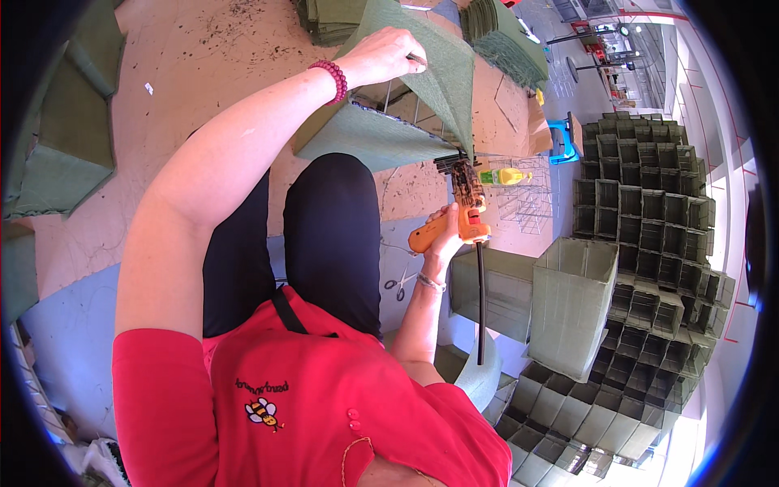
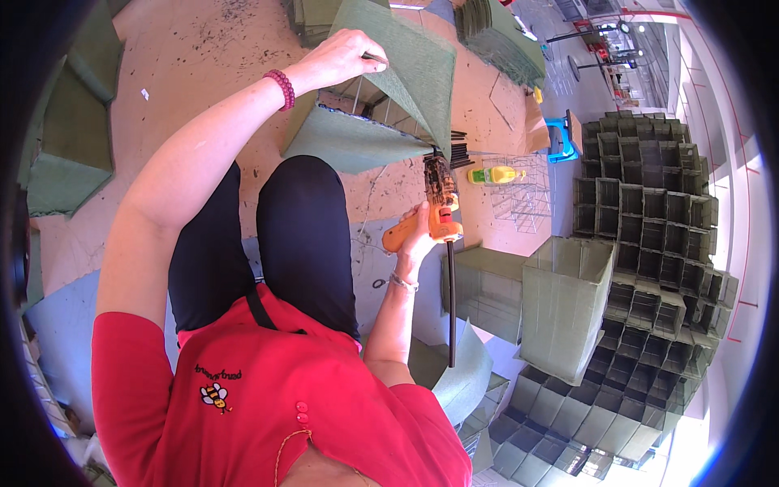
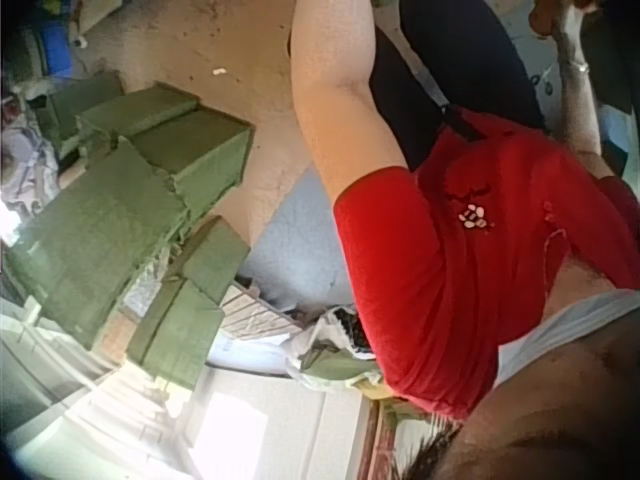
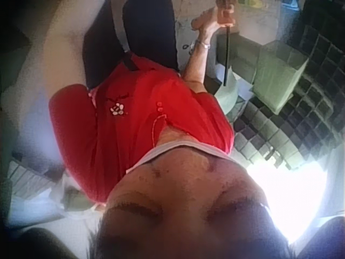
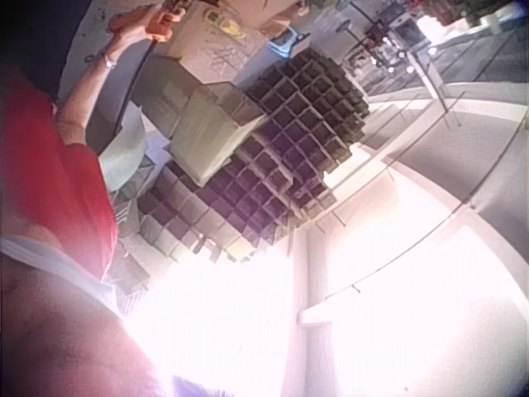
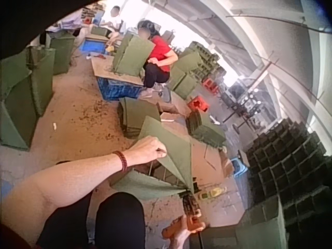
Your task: Assemble green fabric/plastic collapsible storage boxes using a glue gun to fix parts together.
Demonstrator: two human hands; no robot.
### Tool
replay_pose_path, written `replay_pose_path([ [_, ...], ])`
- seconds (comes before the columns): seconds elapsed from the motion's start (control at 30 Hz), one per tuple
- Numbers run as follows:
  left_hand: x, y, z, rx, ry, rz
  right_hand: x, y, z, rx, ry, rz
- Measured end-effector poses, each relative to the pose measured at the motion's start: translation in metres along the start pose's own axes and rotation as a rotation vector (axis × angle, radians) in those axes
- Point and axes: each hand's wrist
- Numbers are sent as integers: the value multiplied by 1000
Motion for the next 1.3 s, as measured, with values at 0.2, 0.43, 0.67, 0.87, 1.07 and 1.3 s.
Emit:
replay_pose_path([
  [0.2, 2, 2, -7, 8, -1, 15, 2, -3, -5, 53, -1, 39],
  [0.43, 0, -1, -8, 37, -11, 15, -3, -6, -3, 24, -36, 8],
  [0.67, -1, 1, -10, 22, -7, 16, -1, -6, -8, 26, -28, 10],
  [0.87, -1, 0, -7, 2, -6, 12, 0, -4, -12, 50, 44, -22],
  [1.07, 1, -2, -10, 23, -5, 10, 2, 0, -13, 26, -12, -4],
  [1.3, 10, -4, -13, 24, 71, 148, 2, 1, -14, 34, -32, 12],
])
Point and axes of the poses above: each hand's wrist, its own y-axis towards the middle knuckle, its own x-axis out of the back of the hand, z = x × y, and after that the axes turned 14 degrees about -z, right-handed
